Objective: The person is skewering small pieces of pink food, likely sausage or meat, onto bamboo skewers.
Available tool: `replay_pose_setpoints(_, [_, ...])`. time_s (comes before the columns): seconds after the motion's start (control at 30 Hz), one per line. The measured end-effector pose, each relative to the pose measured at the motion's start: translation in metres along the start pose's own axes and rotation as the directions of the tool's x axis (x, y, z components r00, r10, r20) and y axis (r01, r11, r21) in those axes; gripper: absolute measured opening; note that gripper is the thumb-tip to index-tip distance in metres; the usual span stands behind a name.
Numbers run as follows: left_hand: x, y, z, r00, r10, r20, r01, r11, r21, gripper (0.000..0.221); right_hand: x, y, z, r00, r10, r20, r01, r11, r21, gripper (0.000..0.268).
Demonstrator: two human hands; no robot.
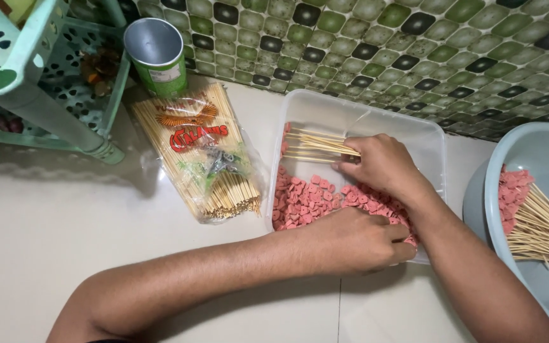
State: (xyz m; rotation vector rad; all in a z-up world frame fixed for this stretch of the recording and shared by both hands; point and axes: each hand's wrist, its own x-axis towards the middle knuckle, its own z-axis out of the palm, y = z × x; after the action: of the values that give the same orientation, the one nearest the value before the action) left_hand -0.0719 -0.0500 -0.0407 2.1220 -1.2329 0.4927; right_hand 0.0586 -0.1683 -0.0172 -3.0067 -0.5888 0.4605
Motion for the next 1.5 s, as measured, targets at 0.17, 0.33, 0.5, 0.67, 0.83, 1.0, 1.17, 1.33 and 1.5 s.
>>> replay_pose_setpoints(0.17, [0.001,-0.001,0.001,1.0,0.001,0.028,0.0,1.0,-0.025,0.006,-0.001,0.004,0.003,1.0,0.0,-0.026,0.001,0.999,0.036,0.019])
replay_pose_setpoints(0.33, [0.002,0.0,-0.011,0.998,0.003,0.059,0.0,0.998,-0.056,0.009,-0.011,0.004,-0.015,0.997,0.002,-0.072,0.014,0.975,0.223,0.016])
replay_pose_setpoints(0.5, [0.003,-0.001,-0.016,0.999,0.044,0.0,-0.044,0.998,-0.051,0.006,-0.033,0.023,-0.028,0.978,0.0,-0.209,0.132,0.774,0.619,0.015])
replay_pose_setpoints(0.67, [0.005,-0.002,-0.015,0.997,0.07,-0.016,-0.071,0.997,-0.034,0.006,-0.085,0.014,-0.045,0.979,0.011,-0.201,0.123,0.757,0.642,0.012])
replay_pose_setpoints(0.83, [0.011,-0.006,-0.016,0.998,0.059,0.025,-0.059,0.998,-0.025,0.008,-0.087,0.03,-0.018,0.979,-0.069,-0.194,0.176,0.768,0.615,0.009])
replay_pose_setpoints(1.0, [0.012,-0.015,-0.014,0.976,-0.214,0.028,0.21,0.972,0.104,0.009,-0.075,0.044,-0.004,0.966,-0.031,-0.258,0.182,0.788,0.588,0.009])
replay_pose_setpoints(1.17, [0.018,-0.016,-0.011,0.938,-0.282,0.203,0.272,0.959,0.078,0.007,-0.08,0.046,-0.007,0.97,0.04,-0.24,0.127,0.759,0.638,0.015])
replay_pose_setpoints(1.33, [0.041,-0.024,-0.006,0.945,-0.183,0.27,0.132,0.972,0.196,0.012,-0.071,0.051,-0.008,0.979,0.015,-0.204,0.128,0.734,0.667,0.021])
replay_pose_setpoints(1.5, [0.051,-0.031,0.023,0.938,-0.096,0.334,0.034,0.982,0.185,0.02,-0.065,0.06,-0.006,0.972,0.081,-0.219,0.11,0.67,0.734,0.023])
